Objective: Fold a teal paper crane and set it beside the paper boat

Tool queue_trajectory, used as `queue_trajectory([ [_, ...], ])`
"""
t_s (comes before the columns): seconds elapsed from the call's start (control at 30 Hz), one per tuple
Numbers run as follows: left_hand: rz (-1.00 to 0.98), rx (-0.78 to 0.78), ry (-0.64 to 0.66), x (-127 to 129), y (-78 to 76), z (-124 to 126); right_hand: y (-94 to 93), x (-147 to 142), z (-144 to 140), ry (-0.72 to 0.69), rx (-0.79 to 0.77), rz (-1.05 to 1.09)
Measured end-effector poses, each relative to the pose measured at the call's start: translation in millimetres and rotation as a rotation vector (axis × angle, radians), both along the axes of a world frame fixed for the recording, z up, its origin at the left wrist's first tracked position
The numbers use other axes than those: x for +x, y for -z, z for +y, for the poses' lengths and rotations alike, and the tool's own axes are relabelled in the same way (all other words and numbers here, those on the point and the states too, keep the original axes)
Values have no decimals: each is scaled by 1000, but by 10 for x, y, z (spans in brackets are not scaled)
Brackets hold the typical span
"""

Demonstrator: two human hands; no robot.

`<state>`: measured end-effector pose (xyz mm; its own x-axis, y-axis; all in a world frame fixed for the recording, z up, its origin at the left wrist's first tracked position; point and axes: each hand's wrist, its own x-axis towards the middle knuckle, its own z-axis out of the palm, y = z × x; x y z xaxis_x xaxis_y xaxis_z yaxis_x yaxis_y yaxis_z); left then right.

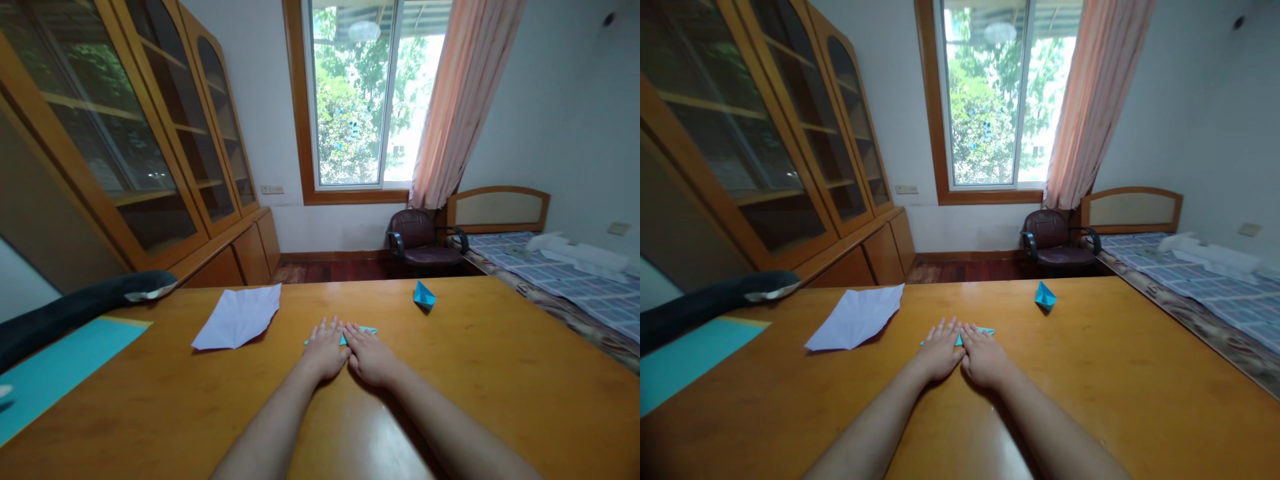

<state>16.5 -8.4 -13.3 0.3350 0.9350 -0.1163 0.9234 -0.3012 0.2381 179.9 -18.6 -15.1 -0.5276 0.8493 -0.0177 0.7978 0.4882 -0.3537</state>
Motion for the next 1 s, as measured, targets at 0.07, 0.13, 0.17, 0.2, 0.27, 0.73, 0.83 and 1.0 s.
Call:
queue_trajectory([
  [0.07, -5, 2, 0, 0, -2, 2, -21, 11, -15, 30, -5, -14],
  [0.13, -9, 2, 2, 4, -17, -1, -45, 36, -25, 71, -12, -35],
  [0.17, -9, 0, 1, 7, -27, -4, -56, 52, -27, 90, -17, -46],
  [0.2, -9, -2, -1, 9, -37, -8, -66, 69, -27, 106, -20, -55],
  [0.27, -8, -5, -3, 12, -49, -13, -81, 102, -18, 137, -30, -75],
  [0.73, 1, 84, 38, 39, -14, -72, -96, 178, 30, 246, -88, -151],
  [0.83, -36, 65, 162, 66, -31, -108, -83, 185, 41, 244, -93, -149],
  [1.0, -116, 2, 330, 78, -56, -136, -71, 193, 53, 243, -106, -153],
])
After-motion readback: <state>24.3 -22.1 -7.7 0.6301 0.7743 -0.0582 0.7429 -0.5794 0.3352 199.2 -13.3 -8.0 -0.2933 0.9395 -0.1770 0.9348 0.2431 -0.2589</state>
